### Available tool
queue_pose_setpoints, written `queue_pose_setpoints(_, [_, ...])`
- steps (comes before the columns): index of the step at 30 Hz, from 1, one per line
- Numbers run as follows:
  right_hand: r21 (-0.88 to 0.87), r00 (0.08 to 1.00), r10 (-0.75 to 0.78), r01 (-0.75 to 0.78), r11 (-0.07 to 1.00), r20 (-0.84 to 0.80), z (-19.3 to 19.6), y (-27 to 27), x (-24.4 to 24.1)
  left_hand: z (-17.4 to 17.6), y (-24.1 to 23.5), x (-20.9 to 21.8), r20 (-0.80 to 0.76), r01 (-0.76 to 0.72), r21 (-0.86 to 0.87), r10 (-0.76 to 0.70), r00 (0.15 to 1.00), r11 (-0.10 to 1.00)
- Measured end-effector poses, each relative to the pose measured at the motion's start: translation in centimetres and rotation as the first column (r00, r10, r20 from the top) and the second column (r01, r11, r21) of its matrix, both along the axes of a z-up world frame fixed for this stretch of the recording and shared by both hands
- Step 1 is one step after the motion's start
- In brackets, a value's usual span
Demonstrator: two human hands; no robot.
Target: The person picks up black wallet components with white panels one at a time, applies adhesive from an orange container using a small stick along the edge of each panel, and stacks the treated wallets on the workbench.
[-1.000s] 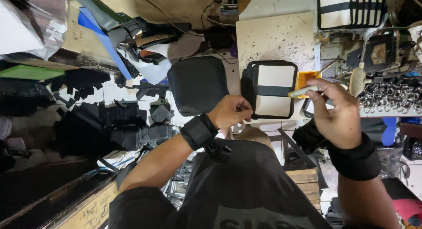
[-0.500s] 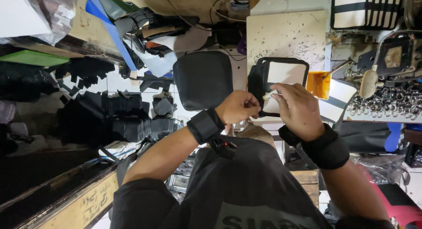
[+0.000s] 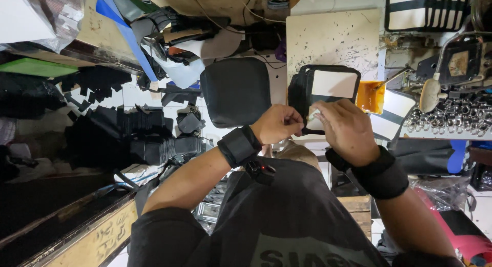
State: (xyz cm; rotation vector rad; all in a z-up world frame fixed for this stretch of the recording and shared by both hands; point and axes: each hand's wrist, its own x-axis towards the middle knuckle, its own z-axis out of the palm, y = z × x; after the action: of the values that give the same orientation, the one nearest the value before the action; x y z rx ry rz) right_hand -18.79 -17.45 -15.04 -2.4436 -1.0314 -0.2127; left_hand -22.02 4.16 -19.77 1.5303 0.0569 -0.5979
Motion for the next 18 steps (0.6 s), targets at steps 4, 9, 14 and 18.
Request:
queue_pose_setpoints(4, [-0.016, 0.995, -0.032, 0.033, 0.999, 0.095, -0.9, 0.2, 0.8, -0.6, -0.1, 0.0, -0.022, -0.003, -0.039, 0.002, 1.0, 0.999])
queue_pose_setpoints(9, [0.022, 0.998, 0.03, -0.031, 0.999, 0.056, -0.4, 0.1, -0.6, -0.3, 0.0, 0.1, -0.001, 0.007, -0.01, -0.007, 1.0, 1.0])
queue_pose_setpoints(14, [-0.037, 0.99, 0.02, -0.015, 0.999, 0.143, -0.7, 0.4, -0.1, -1.0, 0.0, 0.0, -0.012, -0.019, -0.042, 0.019, 1.0, 0.999])
queue_pose_setpoints(18, [-0.061, 0.987, 0.067, -0.059, 0.996, 0.148, -0.3, 0.3, -0.7, -1.5, 0.0, -0.1, -0.019, -0.016, -0.034, 0.016, 1.0, 0.999])
